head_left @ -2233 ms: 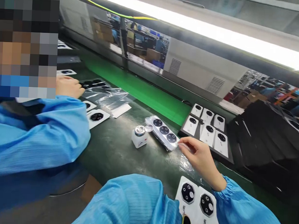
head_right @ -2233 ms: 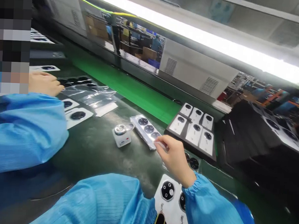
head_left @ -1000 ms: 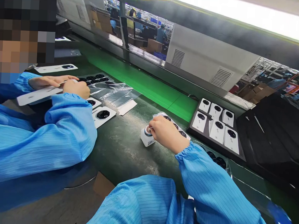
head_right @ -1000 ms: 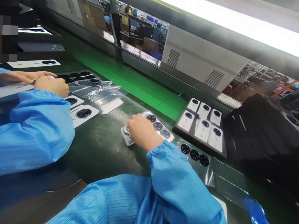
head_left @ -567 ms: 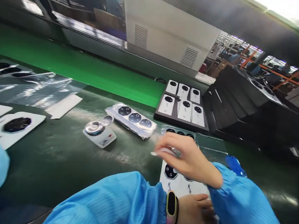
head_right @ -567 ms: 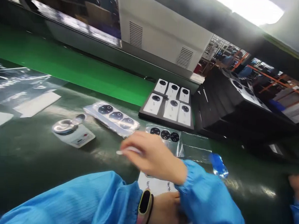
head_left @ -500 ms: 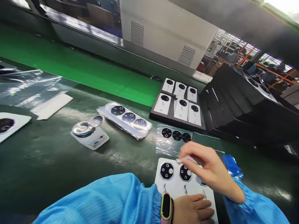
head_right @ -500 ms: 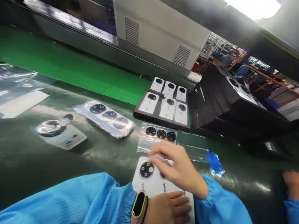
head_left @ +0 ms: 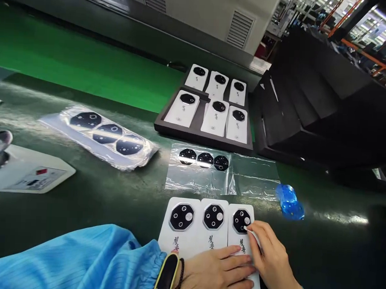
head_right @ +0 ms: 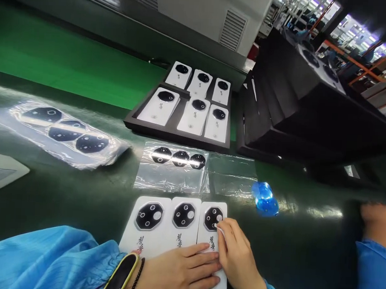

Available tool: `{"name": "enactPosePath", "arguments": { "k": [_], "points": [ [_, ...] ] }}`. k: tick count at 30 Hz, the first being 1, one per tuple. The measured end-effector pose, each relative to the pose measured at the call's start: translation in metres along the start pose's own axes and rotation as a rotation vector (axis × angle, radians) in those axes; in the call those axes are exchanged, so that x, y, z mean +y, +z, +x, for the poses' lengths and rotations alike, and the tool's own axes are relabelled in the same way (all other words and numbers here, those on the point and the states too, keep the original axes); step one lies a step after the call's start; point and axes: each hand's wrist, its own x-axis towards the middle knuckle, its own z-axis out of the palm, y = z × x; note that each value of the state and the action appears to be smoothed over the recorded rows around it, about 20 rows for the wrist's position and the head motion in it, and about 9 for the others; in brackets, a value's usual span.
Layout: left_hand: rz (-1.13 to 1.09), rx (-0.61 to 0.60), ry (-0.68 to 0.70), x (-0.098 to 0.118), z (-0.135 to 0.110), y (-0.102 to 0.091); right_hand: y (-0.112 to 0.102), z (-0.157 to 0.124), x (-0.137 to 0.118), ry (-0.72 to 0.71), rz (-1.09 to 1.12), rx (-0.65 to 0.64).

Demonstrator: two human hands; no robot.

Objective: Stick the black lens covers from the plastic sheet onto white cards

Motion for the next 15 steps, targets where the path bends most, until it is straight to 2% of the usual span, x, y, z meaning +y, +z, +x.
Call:
{"name": "enactPosePath", "arguments": {
  "k": [5, 11, 15],
  "points": [
    [-0.05, 0.005, -0.024, 0.0017, 0.0003, 0.003, 0.0039, -0.0047, 0.0045, -0.079, -0.153, -0.016],
    [-0.043, -0.017, -0.017, -0.0014, 0.0019, -0.001, 0.0046, -0.0045, 0.0029, -0.127, -0.223, -0.042],
    [-0.044, -0.021, -0.025, -0.0004, 0.002, -0.0009, 0.0, -0.0055, 0.0041, -0.247, -0.317, -0.114]
  ]
}}
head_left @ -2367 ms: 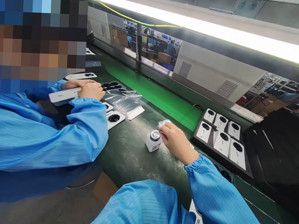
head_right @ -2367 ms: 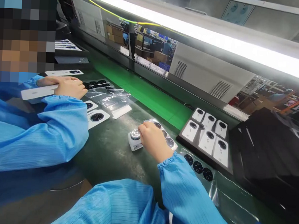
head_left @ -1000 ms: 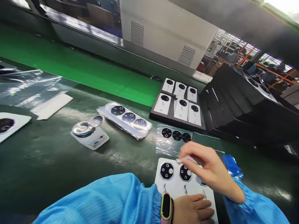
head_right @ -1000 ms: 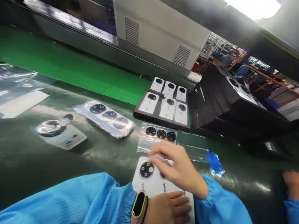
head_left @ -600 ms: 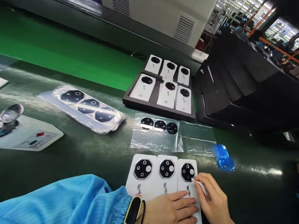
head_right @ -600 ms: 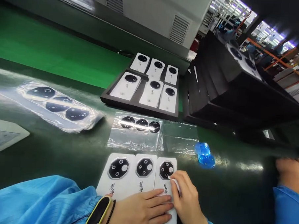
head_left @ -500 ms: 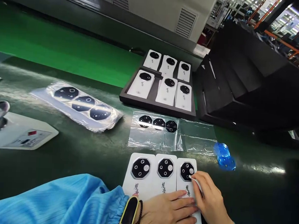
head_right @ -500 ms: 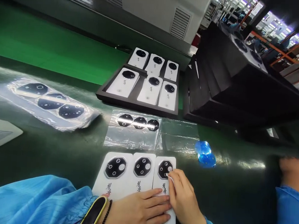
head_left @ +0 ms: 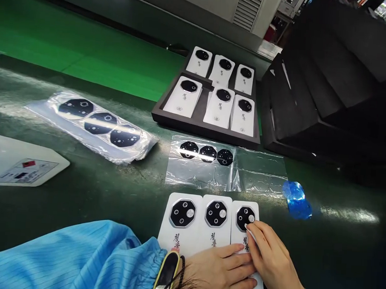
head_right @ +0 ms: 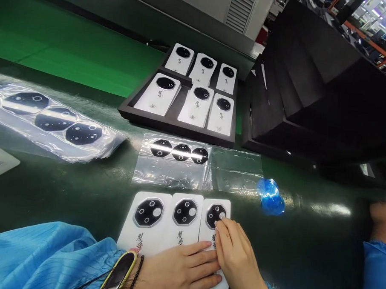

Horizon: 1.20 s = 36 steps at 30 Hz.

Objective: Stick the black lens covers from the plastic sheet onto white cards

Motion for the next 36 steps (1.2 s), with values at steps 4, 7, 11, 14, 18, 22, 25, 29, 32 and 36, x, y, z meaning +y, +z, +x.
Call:
{"name": "enactPosePath", "arguments": {
  "k": [4, 7, 11, 14, 18, 22, 25, 29, 32, 36],
  "points": [
    [0.008, 0.032, -0.028, 0.003, -0.002, 0.003, -0.004, -0.003, 0.004, -0.052, -0.047, -0.045],
    [0.003, 0.054, -0.035, 0.002, -0.002, 0.003, -0.005, -0.004, 0.006, -0.064, -0.04, -0.029],
    [0.031, 0.087, -0.022, -0.001, 0.0, 0.001, -0.006, -0.002, 0.007, -0.061, 0.022, -0.012],
    [0.039, 0.086, -0.019, -0.001, 0.001, 0.001, -0.006, -0.001, 0.007, -0.07, 0.045, -0.005],
    [0.034, 0.073, -0.036, 0.001, 0.001, 0.002, -0.004, -0.004, 0.008, -0.061, 0.021, -0.017],
    [0.05, 0.05, -0.015, 0.0, 0.002, 0.0, -0.003, -0.005, 0.009, -0.052, 0.028, -0.019],
    [0.055, 0.03, -0.01, -0.001, 0.002, -0.001, -0.004, -0.003, 0.009, -0.063, 0.013, -0.015],
    [0.018, 0.045, -0.015, 0.0, 0.002, 0.0, -0.005, 0.001, 0.008, -0.068, 0.004, -0.026],
    [-0.017, 0.047, -0.026, 0.0, 0.001, 0.0, -0.006, 0.004, 0.008, -0.06, 0.005, -0.017],
    [-0.003, 0.047, -0.02, -0.001, 0.001, 0.0, -0.008, 0.008, 0.01, 0.003, 0.136, 0.0]
  ]
}}
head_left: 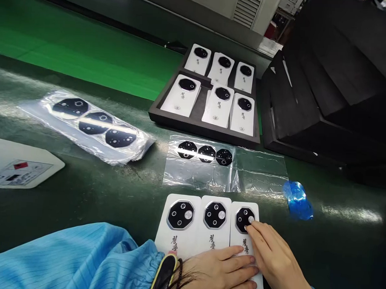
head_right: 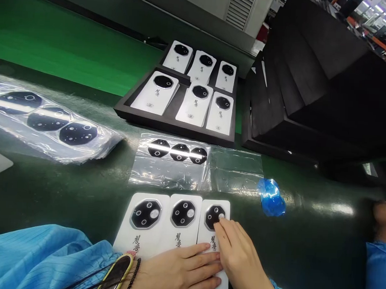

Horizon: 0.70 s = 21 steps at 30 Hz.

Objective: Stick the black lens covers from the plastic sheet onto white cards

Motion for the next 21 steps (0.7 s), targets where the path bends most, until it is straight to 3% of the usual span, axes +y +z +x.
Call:
{"name": "enactPosePath", "arguments": {
  "k": [6, 21],
  "points": [
    [-0.004, -0.015, 0.007, 0.002, -0.002, 0.002, -0.002, 0.005, 0.001, 0.211, 0.212, 0.078],
    [-0.062, 0.03, 0.013, -0.002, 0.002, 0.004, 0.01, 0.021, -0.008, 0.028, 0.012, -0.027]
  ]
}}
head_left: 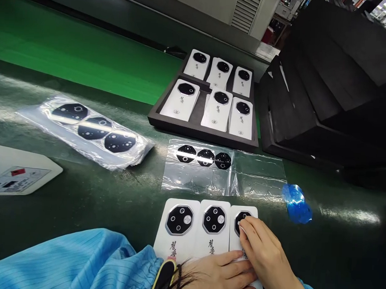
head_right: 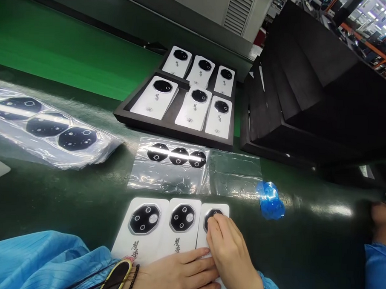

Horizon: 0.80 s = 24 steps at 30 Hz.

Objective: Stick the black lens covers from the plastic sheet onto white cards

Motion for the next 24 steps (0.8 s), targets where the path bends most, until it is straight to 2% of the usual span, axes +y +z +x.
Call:
{"name": "enactPosePath", "arguments": {
  "k": [7, 15, 24],
  "points": [
    [-0.002, -0.089, 0.015, -0.001, 0.001, -0.006, 0.0, -0.001, 0.001, -0.047, -0.067, 0.038],
    [-0.025, -0.081, 0.002, 0.001, 0.001, -0.006, 0.002, -0.006, 0.001, -0.034, -0.075, -0.024],
    [0.022, -0.07, 0.023, 0.0, -0.001, -0.005, -0.005, 0.011, -0.001, -0.038, -0.046, -0.039]
  ]
}}
